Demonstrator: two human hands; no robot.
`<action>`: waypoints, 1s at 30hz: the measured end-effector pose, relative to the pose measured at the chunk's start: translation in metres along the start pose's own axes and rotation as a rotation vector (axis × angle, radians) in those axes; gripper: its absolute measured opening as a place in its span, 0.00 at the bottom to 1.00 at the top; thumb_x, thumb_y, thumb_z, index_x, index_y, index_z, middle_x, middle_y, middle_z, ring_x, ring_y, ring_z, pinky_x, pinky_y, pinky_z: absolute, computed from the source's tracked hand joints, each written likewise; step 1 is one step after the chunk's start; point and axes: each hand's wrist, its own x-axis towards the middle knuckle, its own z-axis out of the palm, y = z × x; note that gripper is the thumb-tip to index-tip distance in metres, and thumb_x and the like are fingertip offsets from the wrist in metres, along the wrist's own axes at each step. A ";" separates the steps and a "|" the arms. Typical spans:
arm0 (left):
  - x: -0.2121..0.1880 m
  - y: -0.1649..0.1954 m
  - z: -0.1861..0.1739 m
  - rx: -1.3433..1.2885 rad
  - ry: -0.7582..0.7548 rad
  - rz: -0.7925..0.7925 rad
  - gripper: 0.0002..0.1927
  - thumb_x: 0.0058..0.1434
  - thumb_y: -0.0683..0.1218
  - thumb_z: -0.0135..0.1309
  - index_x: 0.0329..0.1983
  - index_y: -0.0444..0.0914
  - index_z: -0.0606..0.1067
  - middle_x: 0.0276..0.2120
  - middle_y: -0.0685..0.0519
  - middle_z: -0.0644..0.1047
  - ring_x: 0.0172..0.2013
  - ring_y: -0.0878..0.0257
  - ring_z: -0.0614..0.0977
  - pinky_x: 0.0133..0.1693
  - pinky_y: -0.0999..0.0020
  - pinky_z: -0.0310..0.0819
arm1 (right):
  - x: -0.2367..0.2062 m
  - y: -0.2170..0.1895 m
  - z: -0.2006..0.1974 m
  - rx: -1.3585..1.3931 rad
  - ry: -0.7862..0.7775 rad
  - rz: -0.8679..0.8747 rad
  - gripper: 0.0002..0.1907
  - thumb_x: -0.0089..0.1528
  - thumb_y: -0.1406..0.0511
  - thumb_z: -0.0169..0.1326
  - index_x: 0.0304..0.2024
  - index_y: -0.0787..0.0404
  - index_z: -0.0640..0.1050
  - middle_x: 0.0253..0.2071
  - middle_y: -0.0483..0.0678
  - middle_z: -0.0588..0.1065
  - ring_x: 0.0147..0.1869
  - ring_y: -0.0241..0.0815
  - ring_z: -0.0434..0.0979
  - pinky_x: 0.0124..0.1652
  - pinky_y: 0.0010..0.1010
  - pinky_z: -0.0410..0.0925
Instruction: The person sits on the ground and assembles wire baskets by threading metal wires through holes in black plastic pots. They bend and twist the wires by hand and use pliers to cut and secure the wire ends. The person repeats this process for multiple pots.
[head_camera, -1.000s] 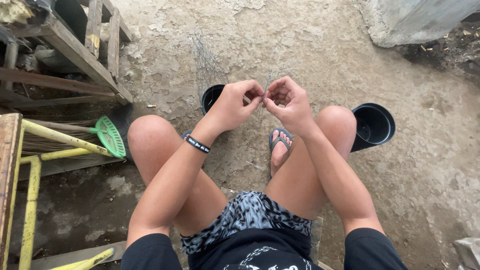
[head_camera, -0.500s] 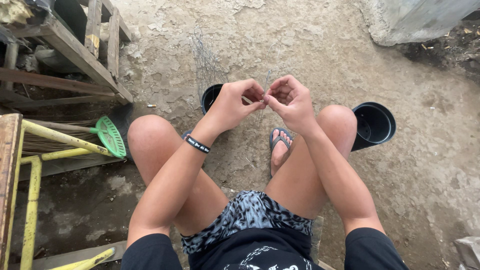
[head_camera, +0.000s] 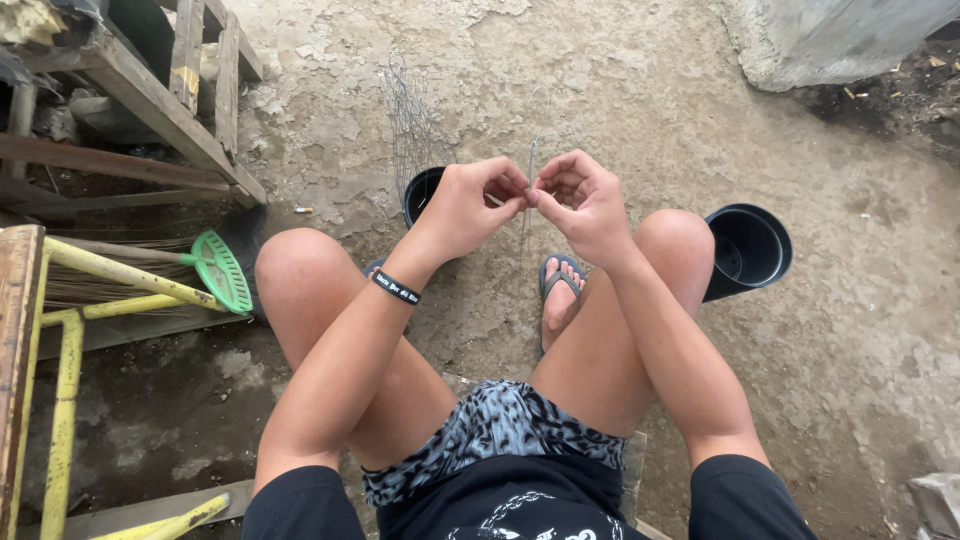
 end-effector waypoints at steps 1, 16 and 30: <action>0.000 0.000 0.000 0.013 -0.002 -0.012 0.07 0.60 0.39 0.62 0.40 0.33 0.78 0.32 0.51 0.84 0.34 0.67 0.87 0.36 0.72 0.82 | -0.001 -0.001 0.000 -0.011 0.000 -0.002 0.11 0.65 0.74 0.59 0.47 0.65 0.72 0.42 0.46 0.77 0.46 0.31 0.78 0.47 0.23 0.74; 0.000 0.003 -0.016 0.155 -0.016 0.023 0.08 0.56 0.38 0.59 0.40 0.34 0.76 0.31 0.49 0.81 0.32 0.63 0.86 0.36 0.69 0.80 | -0.003 0.000 -0.001 -0.159 0.038 -0.091 0.12 0.63 0.76 0.58 0.46 0.65 0.71 0.39 0.44 0.76 0.45 0.32 0.79 0.46 0.26 0.75; 0.000 0.004 -0.006 0.019 -0.063 -0.019 0.07 0.59 0.37 0.55 0.41 0.33 0.74 0.33 0.51 0.81 0.34 0.65 0.86 0.33 0.71 0.80 | -0.002 0.001 0.006 0.021 -0.036 -0.079 0.09 0.67 0.75 0.52 0.50 0.66 0.72 0.42 0.44 0.74 0.46 0.30 0.76 0.46 0.25 0.74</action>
